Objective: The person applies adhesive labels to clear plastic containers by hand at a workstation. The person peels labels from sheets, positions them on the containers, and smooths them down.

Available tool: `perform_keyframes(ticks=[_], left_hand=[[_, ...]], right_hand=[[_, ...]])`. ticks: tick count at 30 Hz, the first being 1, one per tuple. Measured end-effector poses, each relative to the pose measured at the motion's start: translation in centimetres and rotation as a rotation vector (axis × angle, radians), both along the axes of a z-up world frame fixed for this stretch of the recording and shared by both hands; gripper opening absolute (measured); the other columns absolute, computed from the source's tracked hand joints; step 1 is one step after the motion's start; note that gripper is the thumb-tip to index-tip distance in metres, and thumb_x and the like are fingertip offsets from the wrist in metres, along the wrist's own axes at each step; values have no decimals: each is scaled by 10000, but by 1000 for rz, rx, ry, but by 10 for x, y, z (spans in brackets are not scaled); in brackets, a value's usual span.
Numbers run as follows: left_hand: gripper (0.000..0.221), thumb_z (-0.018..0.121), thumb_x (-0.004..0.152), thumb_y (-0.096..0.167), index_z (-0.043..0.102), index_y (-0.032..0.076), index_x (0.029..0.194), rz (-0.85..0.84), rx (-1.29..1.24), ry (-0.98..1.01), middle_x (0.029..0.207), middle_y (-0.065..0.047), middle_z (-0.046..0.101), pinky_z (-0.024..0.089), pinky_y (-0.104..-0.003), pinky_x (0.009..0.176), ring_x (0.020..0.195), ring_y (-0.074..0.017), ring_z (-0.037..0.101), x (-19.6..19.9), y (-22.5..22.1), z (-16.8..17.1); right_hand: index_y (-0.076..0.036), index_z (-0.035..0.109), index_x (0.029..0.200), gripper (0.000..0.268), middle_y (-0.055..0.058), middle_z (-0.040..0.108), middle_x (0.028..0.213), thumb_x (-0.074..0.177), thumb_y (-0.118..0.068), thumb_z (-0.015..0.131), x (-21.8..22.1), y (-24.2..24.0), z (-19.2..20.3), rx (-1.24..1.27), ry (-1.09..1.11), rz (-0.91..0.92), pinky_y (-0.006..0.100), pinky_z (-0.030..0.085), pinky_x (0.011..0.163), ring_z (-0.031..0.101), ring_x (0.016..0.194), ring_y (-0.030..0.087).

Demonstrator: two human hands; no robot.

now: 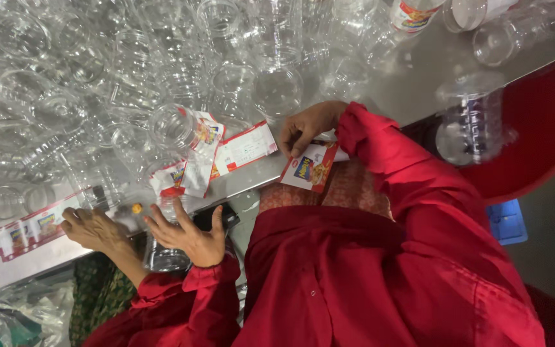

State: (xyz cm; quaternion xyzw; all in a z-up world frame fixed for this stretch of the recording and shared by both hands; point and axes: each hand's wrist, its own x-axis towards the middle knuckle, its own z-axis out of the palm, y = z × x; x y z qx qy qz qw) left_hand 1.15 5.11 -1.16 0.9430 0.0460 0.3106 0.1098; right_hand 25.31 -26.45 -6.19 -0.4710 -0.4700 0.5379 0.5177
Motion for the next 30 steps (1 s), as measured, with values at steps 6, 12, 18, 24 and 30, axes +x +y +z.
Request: perform_keyframes(ticks=[6,12,18,24,30], left_hand=[[584,717,1008,366,562,48,1473,-198,-90,-81,1597,-268,391,262,-615,1255,1486,-502,338,-3,-51,-18],[531,696,951,337,640,37,1385,-429,-137,3,1506,-245,489,327,-565,1151,1367,-442,433,7,-108,-42],[478,703,916,315,668,14,1285,-156,-170,-51,1322,-237,561,418,-510,981,1161,-395,516,21,-45,-102],[333,758,956,206,658,3,1201,-133,-424,252,1139,-200,648,521,-427,868,998,-330,633,-25,-14,-160],[115,778,970,102,703,78,1054,-669,-388,141,1022,-123,726,573,-363,763,912,-290,701,15,-89,-138]], right_hand=[[38,711,1054,250,39,736,923,937,-180,750,-26,-40,44,56,42,-229,258,545,707,662,815,70],[33,705,1073,238,69,716,954,984,-186,738,-88,-154,84,314,-253,-781,274,530,731,656,809,119],[29,701,1066,205,74,700,928,1015,-169,723,-166,-238,62,429,152,-1164,262,509,699,635,774,116],[25,697,1059,177,78,685,901,1046,-151,709,-251,-260,-5,487,438,-1503,250,488,667,613,740,113],[2,678,1046,106,63,722,977,1035,-103,690,-284,-277,-21,263,385,-1837,258,542,769,674,830,101]])
